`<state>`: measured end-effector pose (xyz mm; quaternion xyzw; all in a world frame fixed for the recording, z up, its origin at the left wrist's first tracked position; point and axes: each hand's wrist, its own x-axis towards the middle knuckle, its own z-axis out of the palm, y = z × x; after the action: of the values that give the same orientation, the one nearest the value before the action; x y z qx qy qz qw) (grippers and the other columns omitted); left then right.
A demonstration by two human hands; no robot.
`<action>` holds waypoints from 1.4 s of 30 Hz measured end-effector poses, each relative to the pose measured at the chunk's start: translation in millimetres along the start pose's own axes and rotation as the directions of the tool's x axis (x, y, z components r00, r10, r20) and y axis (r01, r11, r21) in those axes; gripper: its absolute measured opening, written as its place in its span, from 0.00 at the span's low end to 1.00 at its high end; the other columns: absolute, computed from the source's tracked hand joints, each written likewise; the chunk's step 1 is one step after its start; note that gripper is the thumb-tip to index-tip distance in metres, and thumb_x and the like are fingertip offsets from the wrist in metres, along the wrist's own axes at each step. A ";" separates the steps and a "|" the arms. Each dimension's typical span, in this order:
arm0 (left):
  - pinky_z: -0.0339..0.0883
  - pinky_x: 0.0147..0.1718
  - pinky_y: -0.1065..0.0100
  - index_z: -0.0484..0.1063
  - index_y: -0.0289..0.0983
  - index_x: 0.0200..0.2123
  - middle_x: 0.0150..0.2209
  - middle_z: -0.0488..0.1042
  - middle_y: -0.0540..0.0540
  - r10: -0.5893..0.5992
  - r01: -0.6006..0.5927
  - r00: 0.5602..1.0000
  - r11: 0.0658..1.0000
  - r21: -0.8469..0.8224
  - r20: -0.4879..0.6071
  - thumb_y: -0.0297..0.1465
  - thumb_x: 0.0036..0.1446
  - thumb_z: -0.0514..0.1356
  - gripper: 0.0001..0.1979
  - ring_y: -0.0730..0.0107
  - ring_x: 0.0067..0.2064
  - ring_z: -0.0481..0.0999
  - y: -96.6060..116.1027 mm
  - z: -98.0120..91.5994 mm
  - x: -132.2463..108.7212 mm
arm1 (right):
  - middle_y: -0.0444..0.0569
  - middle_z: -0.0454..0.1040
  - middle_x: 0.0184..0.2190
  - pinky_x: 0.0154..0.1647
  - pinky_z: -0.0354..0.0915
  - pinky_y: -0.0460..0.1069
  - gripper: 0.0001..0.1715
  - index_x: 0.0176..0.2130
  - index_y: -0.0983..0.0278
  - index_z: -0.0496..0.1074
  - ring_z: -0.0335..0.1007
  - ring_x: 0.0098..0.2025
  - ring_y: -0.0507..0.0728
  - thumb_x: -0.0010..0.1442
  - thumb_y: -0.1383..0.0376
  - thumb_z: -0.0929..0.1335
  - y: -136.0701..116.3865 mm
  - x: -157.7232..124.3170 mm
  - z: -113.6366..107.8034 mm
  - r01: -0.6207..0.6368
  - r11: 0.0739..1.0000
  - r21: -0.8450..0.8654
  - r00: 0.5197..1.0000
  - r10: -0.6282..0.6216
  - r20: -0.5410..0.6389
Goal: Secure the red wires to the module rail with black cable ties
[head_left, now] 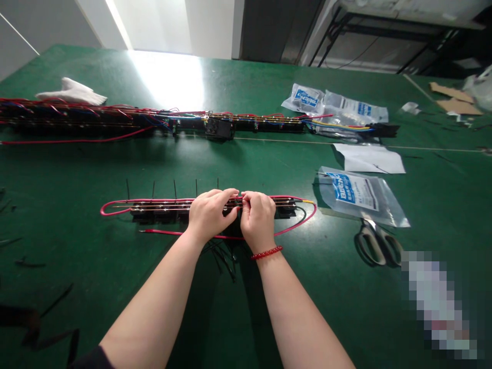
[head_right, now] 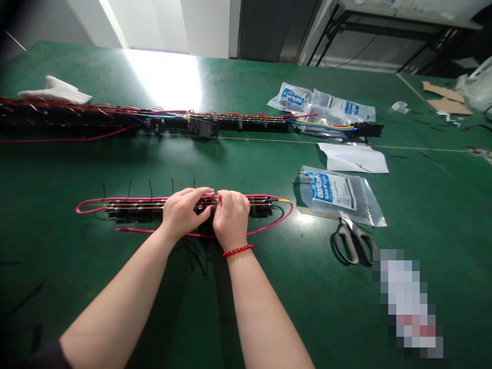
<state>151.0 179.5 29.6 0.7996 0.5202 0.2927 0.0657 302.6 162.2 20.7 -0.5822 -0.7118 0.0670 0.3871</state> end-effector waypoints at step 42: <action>0.72 0.43 0.62 0.76 0.43 0.49 0.43 0.82 0.49 0.074 -0.074 0.997 0.997 0.021 -0.022 0.34 0.57 0.60 0.16 0.63 0.44 0.78 -0.5 0.6 0.9 | 0.49 0.77 0.38 0.52 0.59 0.56 0.07 0.40 0.60 0.68 0.70 0.45 0.59 0.68 0.63 0.62 0.0 1.1 -1.3 -0.025 0.999 0.021 1.000 0.025 0.005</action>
<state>151.2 180.6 29.3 0.8156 0.4938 0.2987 0.0407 303.4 162.7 22.1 -0.5867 -0.7049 0.0806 0.3904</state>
